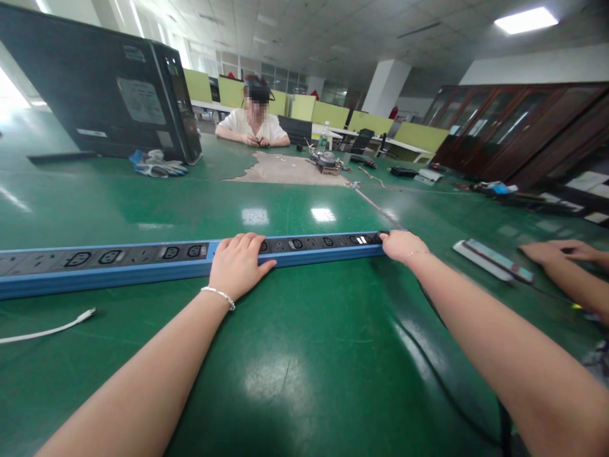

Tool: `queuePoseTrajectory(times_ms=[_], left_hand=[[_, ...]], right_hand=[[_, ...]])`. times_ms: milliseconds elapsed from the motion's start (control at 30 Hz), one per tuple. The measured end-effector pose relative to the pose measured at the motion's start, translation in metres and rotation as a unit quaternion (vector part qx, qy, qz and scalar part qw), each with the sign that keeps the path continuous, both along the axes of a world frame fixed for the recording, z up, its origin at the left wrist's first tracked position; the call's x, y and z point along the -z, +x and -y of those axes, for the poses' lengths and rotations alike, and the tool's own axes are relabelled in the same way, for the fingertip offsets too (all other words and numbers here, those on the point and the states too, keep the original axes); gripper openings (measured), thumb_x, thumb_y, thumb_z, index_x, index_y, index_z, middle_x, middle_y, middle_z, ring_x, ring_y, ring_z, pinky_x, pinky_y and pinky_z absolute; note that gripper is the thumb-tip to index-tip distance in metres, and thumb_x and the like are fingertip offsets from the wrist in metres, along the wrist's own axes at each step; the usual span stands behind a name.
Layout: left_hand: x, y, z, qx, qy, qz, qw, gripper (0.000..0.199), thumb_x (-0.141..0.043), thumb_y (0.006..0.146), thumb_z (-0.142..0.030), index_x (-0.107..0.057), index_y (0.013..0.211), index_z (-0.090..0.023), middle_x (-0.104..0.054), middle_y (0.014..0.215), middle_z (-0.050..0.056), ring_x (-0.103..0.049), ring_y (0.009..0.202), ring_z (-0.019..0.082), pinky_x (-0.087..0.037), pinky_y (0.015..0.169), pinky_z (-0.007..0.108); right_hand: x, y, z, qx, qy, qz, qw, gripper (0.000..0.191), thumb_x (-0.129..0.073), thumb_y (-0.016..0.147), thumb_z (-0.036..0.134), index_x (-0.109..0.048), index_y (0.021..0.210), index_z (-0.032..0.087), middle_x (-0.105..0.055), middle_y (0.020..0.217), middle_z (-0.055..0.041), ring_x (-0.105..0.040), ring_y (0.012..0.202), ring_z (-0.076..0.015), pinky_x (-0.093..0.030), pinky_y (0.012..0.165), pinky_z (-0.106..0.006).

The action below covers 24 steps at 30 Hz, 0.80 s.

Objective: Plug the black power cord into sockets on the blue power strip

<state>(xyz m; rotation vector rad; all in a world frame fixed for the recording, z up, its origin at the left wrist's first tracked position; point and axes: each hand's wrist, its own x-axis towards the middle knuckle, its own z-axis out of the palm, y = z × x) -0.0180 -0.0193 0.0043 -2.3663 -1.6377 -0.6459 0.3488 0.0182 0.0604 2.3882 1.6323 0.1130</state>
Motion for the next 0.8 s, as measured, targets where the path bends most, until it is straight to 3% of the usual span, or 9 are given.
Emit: queuePoseTrajectory(times_ms=[133,600,700,800], left_hand=[[0.000,0.000,0.000,0.002,0.006,-0.003,1.000,0.049,-0.049,0.080,-0.051,-0.051,0.119,-0.021,-0.059,0.120,0.010,-0.050,0.113,0.027,-0.034,0.094,0.041],[-0.001,-0.002,0.000,0.006,0.010,-0.005,1.000,0.049,-0.050,0.080,-0.052,-0.050,0.119,-0.022,-0.060,0.119,0.009,-0.051,0.113,0.026,-0.035,0.092,0.040],[0.000,-0.002,0.000,0.007,0.014,-0.009,1.000,0.050,-0.052,0.080,-0.052,-0.050,0.119,-0.022,-0.060,0.119,0.009,-0.050,0.113,0.026,-0.035,0.092,0.040],[0.001,-0.002,-0.001,0.007,0.020,-0.012,1.000,0.051,-0.053,0.079,-0.053,-0.050,0.119,-0.021,-0.060,0.119,0.009,-0.050,0.112,0.026,-0.035,0.091,0.040]], right_hand=[[-0.003,0.003,-0.002,-0.045,-0.023,0.020,0.999,0.048,-0.026,0.091,0.034,-0.064,0.103,0.008,-0.063,0.108,-0.0222,-0.060,0.102,-0.0298,-0.044,0.087,-0.039],[-0.006,0.007,-0.005,-0.021,0.006,-0.042,0.999,0.047,-0.031,0.090,0.036,-0.065,0.098,0.005,-0.063,0.108,-0.0240,-0.059,0.103,-0.0294,-0.043,0.089,-0.039],[-0.016,0.014,0.002,0.003,0.032,-0.091,0.995,0.047,-0.028,0.091,0.035,-0.065,0.098,0.006,-0.067,0.097,-0.0202,-0.065,0.087,-0.0252,-0.047,0.079,-0.034],[-0.029,0.028,0.014,0.058,0.076,-0.152,0.984,0.062,-0.008,0.093,0.034,-0.064,0.095,0.007,-0.069,0.084,-0.0154,-0.061,0.058,-0.0166,-0.046,0.057,-0.027]])
